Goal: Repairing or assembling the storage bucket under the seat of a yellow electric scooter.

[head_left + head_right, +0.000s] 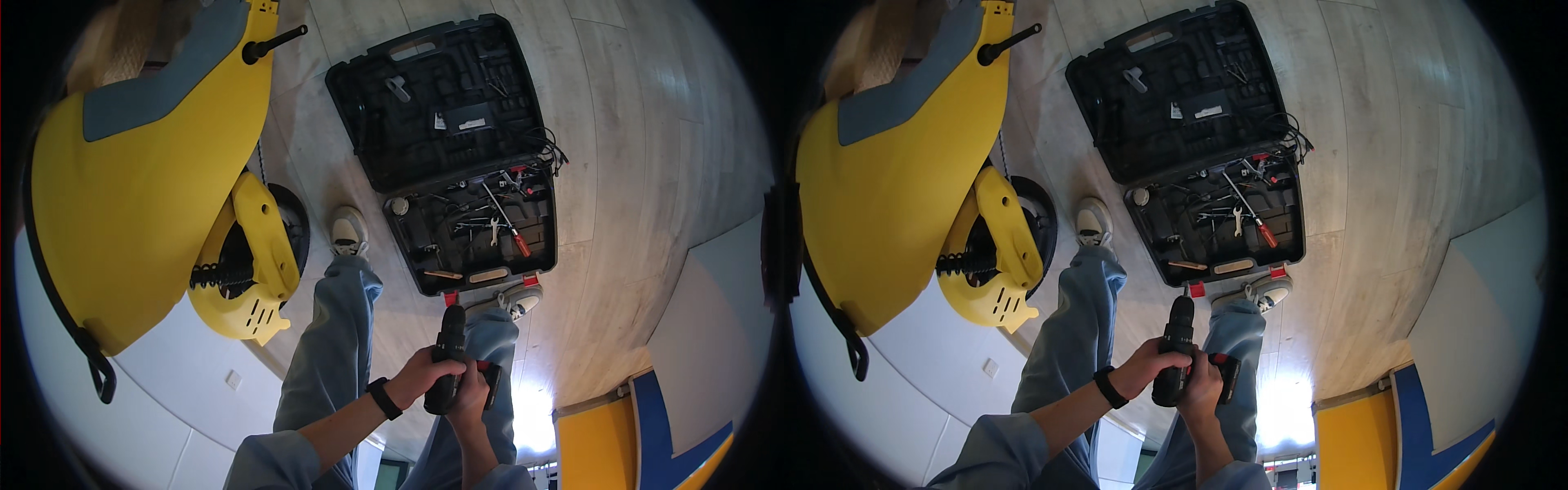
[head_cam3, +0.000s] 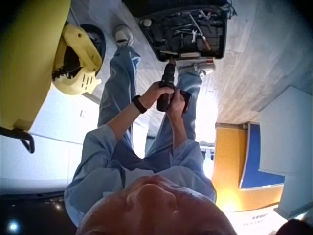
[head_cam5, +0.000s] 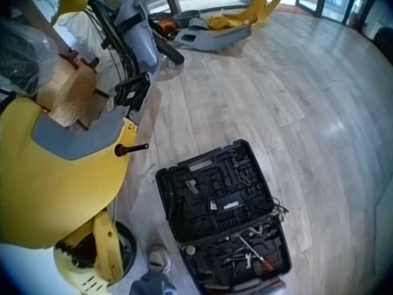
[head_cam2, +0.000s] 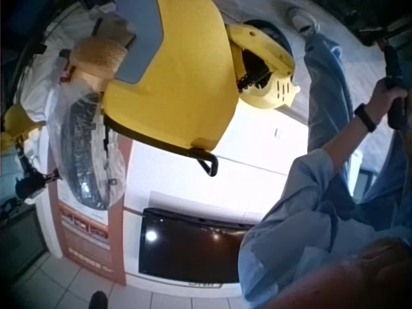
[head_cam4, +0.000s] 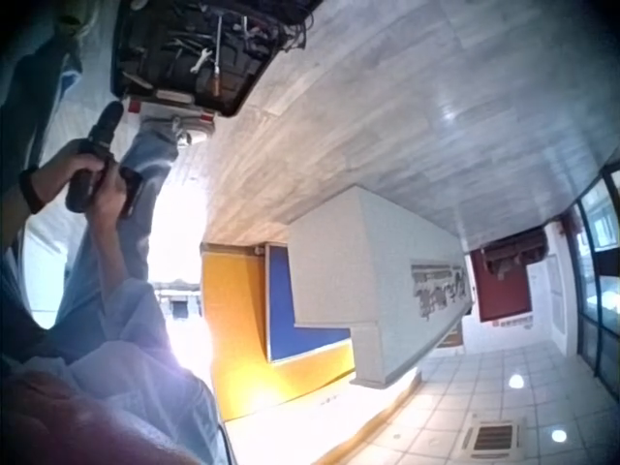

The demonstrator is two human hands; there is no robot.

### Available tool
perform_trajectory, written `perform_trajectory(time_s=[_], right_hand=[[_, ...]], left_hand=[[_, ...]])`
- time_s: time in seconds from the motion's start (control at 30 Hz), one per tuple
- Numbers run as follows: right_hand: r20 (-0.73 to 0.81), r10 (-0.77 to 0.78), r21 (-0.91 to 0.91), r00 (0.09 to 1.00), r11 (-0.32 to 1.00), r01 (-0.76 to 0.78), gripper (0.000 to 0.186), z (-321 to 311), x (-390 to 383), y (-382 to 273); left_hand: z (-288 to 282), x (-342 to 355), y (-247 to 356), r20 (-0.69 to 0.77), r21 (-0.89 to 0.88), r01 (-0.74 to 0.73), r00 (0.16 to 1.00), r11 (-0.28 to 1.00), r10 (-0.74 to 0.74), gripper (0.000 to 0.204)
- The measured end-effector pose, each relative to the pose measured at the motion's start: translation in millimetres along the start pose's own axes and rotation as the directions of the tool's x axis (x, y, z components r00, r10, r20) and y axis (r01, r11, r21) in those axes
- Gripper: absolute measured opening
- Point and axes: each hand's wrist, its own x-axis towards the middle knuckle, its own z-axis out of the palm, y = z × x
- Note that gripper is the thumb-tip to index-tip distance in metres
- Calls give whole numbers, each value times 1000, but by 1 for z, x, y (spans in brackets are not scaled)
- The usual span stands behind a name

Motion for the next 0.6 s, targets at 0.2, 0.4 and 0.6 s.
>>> perform_trajectory(time_s=[0.2, 0.4, 0.6], right_hand=[[5, 7, 1, 1000, 1000, -7, 40, 4, 1, 1], [-2, 33, 5, 999, 999, -33, 39, 6, 4, -6], [28, 39, 4, 999, 999, -39, 40, 8, 6, -6]], left_hand=[[0, 0, 4, -7, -6, -30, 1000, 1000, 30, 40], [-3, -1, 5, -7, 9, -56, 998, 998, 56, 39], [-3, -3, 8, -27, -29, -60, 998, 998, 59, 39]])
